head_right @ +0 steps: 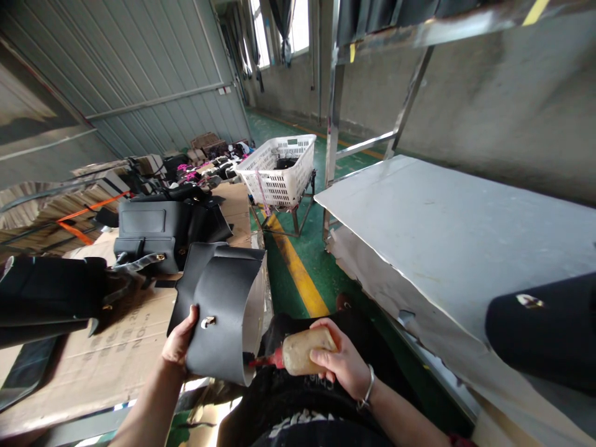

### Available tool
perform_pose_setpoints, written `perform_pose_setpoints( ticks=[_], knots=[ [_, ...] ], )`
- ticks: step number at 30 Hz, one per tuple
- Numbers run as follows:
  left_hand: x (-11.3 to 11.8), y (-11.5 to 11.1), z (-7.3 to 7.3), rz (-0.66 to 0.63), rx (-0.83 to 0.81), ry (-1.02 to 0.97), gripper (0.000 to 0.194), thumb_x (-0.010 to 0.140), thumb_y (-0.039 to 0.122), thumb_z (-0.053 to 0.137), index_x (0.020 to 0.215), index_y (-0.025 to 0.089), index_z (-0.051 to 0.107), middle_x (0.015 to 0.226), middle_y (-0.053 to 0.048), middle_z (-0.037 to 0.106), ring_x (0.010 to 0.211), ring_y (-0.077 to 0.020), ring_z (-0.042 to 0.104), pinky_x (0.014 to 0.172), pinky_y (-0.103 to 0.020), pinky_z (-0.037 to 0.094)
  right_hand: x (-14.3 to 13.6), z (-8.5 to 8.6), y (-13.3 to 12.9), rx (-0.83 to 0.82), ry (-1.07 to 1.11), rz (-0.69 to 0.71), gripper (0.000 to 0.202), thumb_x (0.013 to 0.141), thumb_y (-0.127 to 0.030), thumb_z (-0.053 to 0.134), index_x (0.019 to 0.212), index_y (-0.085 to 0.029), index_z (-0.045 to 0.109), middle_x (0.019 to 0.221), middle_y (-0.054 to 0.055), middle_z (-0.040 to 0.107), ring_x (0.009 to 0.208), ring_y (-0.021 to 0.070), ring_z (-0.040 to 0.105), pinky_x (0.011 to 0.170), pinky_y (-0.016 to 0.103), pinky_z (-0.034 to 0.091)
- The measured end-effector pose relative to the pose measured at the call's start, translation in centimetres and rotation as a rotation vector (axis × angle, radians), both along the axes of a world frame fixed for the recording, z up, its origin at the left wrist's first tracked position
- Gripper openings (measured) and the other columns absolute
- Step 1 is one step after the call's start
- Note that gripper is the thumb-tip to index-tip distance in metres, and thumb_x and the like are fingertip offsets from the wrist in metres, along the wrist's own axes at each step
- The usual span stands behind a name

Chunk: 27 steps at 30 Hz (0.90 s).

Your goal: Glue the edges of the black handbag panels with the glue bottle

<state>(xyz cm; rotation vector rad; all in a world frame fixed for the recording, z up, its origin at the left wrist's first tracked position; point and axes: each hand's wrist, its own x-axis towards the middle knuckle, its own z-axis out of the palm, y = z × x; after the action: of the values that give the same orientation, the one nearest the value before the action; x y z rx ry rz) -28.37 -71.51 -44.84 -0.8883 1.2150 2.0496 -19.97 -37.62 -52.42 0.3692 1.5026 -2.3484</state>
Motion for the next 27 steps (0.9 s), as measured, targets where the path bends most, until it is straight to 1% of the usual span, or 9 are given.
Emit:
perform_pose_setpoints(
  ticks=[2,7,9,13,17,20,23,25,27],
  knots=[
    [-0.1,0.1,0.0,0.004,-0.011,-0.001,0.071,0.093,0.055,0.058,0.142,0.003,0.052,0.084,-0.017,0.080,0.070,-0.0352,0.077,0.077,-0.050,0.061,0.2,-0.2,0.1,0.033,0.026,0.014,0.060,0.060,-0.050,0.089,0.103,-0.024,0.057,0.066,-0.005,0.061,0.039,0.0090,0.050,0.035,0.018,0.028],
    [-0.4,0.1,0.0,0.019,-0.028,0.019,0.069,0.096,0.053,0.054,0.139,-0.001,0.053,0.080,-0.017,0.079,0.069,-0.0330,0.077,0.075,-0.046,0.062,0.4,-0.6,0.8,0.101,0.075,-0.082,0.059,0.064,-0.050,0.087,0.106,-0.024,0.055,0.065,-0.005,0.060,0.040,0.0089,0.049,0.037,0.020,0.032],
    [-0.4,0.0,0.0,0.011,-0.026,0.022,0.070,0.095,0.054,0.054,0.137,-0.001,0.055,0.079,-0.018,0.079,0.069,-0.0335,0.076,0.072,-0.047,0.062,0.4,-0.7,1.0,0.102,0.089,-0.064,0.060,0.063,-0.051,0.087,0.106,-0.024,0.055,0.065,-0.005,0.059,0.040,0.0092,0.048,0.037,0.020,0.032],
    [-0.2,-0.3,-0.4,-0.014,-0.026,0.019,0.072,0.091,0.058,0.060,0.137,0.004,0.057,0.080,-0.017,0.079,0.070,-0.0364,0.076,0.072,-0.050,0.061,0.6,-0.3,0.9,0.131,0.116,-0.017,0.059,0.061,-0.049,0.087,0.105,-0.023,0.057,0.065,-0.004,0.060,0.041,0.0100,0.048,0.036,0.021,0.032],
    [-0.2,-0.3,-0.5,-0.005,-0.026,0.024,0.069,0.092,0.055,0.060,0.138,0.004,0.057,0.083,-0.016,0.079,0.073,-0.0350,0.077,0.076,-0.049,0.062,0.2,0.5,0.4,0.161,0.097,-0.088,0.057,0.061,-0.047,0.088,0.102,-0.023,0.057,0.065,-0.005,0.058,0.041,0.0097,0.047,0.038,0.022,0.035],
    [-0.2,0.0,-0.2,-0.001,-0.031,0.020,0.069,0.092,0.056,0.059,0.136,0.003,0.058,0.081,-0.017,0.079,0.071,-0.0344,0.077,0.072,-0.048,0.062,-0.1,0.6,0.2,0.154,0.090,-0.095,0.059,0.060,-0.049,0.088,0.103,-0.024,0.056,0.067,-0.004,0.060,0.041,0.0103,0.049,0.038,0.023,0.036],
    [-0.3,0.3,0.3,-0.010,-0.040,0.002,0.072,0.092,0.059,0.057,0.134,0.001,0.059,0.078,-0.018,0.078,0.068,-0.0363,0.076,0.066,-0.050,0.062,0.1,0.1,0.2,0.134,0.073,-0.065,0.060,0.061,-0.051,0.087,0.104,-0.024,0.055,0.067,-0.004,0.060,0.041,0.0106,0.050,0.037,0.021,0.033],
    [-0.3,0.5,0.5,-0.003,-0.052,0.004,0.071,0.093,0.057,0.055,0.136,0.001,0.057,0.080,-0.018,0.079,0.068,-0.0357,0.076,0.068,-0.049,0.062,0.4,-0.5,0.2,0.105,0.058,-0.058,0.060,0.062,-0.052,0.087,0.105,-0.024,0.055,0.066,-0.005,0.059,0.040,0.0095,0.049,0.037,0.021,0.031],
    [-0.3,0.6,0.7,0.014,-0.064,0.011,0.069,0.096,0.054,0.052,0.140,0.000,0.053,0.082,-0.018,0.079,0.070,-0.0339,0.077,0.074,-0.047,0.062,0.7,-0.8,0.3,0.081,0.050,-0.064,0.061,0.063,-0.052,0.087,0.107,-0.024,0.054,0.065,-0.006,0.058,0.039,0.0083,0.047,0.038,0.020,0.032]
  ],
)
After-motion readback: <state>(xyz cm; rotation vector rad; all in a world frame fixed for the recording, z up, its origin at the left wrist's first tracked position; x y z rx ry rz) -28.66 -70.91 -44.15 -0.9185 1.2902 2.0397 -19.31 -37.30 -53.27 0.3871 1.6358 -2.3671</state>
